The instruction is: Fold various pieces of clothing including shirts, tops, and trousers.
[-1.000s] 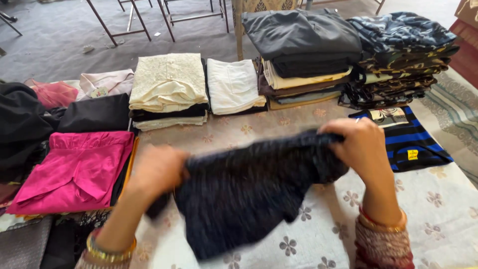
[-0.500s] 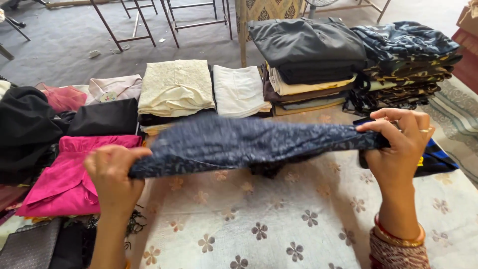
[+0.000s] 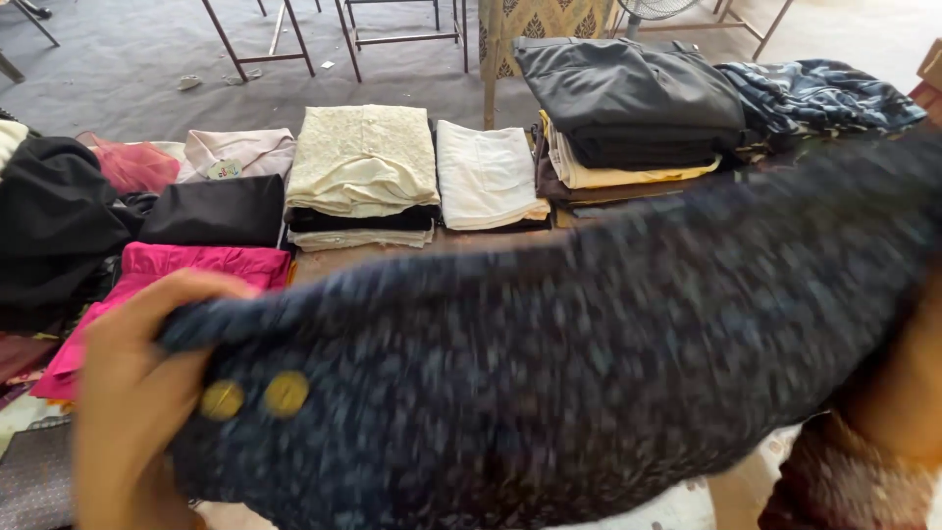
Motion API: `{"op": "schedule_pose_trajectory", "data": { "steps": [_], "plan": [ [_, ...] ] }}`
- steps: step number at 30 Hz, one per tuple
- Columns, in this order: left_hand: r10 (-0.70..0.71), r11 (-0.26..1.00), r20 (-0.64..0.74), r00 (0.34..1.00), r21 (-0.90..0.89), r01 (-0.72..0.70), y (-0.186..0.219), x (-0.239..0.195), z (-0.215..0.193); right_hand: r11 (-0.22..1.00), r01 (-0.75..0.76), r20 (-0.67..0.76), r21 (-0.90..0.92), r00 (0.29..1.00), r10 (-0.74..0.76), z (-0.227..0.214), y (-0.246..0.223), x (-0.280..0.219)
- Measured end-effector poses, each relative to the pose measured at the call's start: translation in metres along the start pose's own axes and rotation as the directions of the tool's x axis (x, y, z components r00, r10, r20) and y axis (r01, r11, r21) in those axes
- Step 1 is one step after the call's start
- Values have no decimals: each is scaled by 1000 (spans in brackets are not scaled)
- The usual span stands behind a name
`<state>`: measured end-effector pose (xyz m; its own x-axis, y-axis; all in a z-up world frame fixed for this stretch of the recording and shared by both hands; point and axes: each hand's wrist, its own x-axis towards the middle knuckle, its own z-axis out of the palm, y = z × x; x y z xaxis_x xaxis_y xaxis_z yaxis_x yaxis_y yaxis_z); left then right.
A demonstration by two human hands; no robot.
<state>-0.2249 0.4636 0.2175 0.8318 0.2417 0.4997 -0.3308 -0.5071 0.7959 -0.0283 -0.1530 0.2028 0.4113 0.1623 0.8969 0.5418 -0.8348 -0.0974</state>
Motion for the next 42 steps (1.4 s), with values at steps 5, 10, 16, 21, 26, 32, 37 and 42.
{"op": "schedule_pose_trajectory", "data": {
  "steps": [5, 10, 16, 21, 26, 32, 37, 42],
  "plan": [
    [-16, 920, 114, 993, 392, -30, -82, 70, 58, 999, 27, 11, -42, 1000, -27, 103, 2, 25],
    [-37, 737, 10, 999, 675, 21, -127, 82, 108, 992, -7, 194, -130, 980, 32, 150, -42, -2],
    [147, 823, 636, 758, 346, -450, -120, 8, 121, 958, -57, 512, 281, 853, -99, 85, -134, -59],
    [166, 737, 610, 775, 445, -509, -151, -23, 134, 912, -86, 826, 401, 465, -319, 63, -197, -131],
    [72, 776, 513, 855, 510, -372, -180, -29, 128, 781, 154, 590, 605, 572, -570, 57, -210, -200],
    [101, 848, 449, 888, 428, -313, -200, -27, 119, 916, -151, 838, 372, 479, -261, 53, -177, -214],
    [41, 798, 536, 843, 490, -351, -179, -20, 96, 956, 88, 814, 279, 507, -284, 33, -150, -187],
    [-282, 650, 505, 816, 726, -225, -186, -58, 40, 954, -26, 927, 299, 245, -284, -3, -149, -166]
  ]
}}
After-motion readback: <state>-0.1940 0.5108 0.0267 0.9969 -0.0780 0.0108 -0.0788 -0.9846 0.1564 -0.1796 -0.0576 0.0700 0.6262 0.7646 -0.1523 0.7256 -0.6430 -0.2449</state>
